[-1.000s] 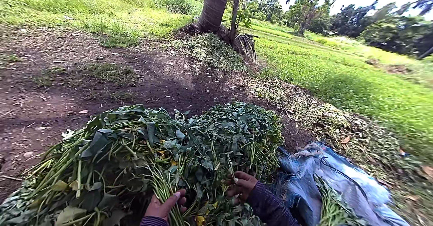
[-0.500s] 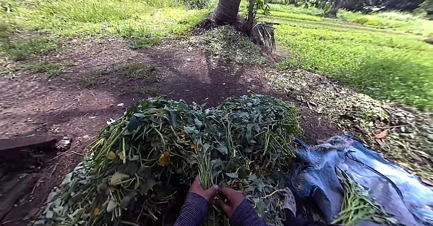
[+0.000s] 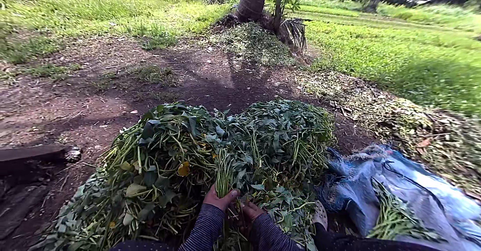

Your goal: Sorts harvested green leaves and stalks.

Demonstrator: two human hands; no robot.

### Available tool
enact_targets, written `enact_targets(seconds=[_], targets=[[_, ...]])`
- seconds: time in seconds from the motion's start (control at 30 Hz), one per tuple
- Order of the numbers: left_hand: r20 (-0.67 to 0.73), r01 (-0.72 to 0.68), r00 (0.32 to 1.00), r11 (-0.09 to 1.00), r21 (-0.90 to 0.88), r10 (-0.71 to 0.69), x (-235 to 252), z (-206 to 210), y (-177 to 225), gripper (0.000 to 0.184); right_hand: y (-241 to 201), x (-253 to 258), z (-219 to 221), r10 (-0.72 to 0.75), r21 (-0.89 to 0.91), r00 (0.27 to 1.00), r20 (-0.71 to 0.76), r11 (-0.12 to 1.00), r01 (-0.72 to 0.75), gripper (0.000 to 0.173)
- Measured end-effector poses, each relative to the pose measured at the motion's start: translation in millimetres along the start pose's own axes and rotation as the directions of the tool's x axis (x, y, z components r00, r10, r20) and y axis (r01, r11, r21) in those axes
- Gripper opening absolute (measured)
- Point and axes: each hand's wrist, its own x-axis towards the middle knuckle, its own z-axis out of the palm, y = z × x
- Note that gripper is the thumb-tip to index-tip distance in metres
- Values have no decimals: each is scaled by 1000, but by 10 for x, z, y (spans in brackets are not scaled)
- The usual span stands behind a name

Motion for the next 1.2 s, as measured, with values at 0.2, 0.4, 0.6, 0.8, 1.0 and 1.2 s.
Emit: enact_targets(seconds=[0.2,0.4,0.6,0.8,1.0,1.2], targets=[[-279,-7,959,978,-210,-53,120,-178,198,57,239,-127,-346,-248,-738,887,389,492,462,36],[-45,-1,999,994,-106,-4,136,-217,175,54,-426,-241,-419,-174,-742,943,283,584,330,45],[96,-36,995,999,-13,37,124,-56,28,58,-245,71,7,46,122,918,394,987,-102,46],[-318,-136,948,886,-443,-14,198,-231,188,53,-163,32,-98,-1,-376,960,280,920,111,34],[-414,-124,902,846,-518,-121,194,-402,409,57,-976,972,-841,-181,-864,973,142,456,211,50],[-340,-56,931,866,-496,-134,423,-348,275,44,-1372,2050,-993,-337,-762,923,-184,642,82,44]])
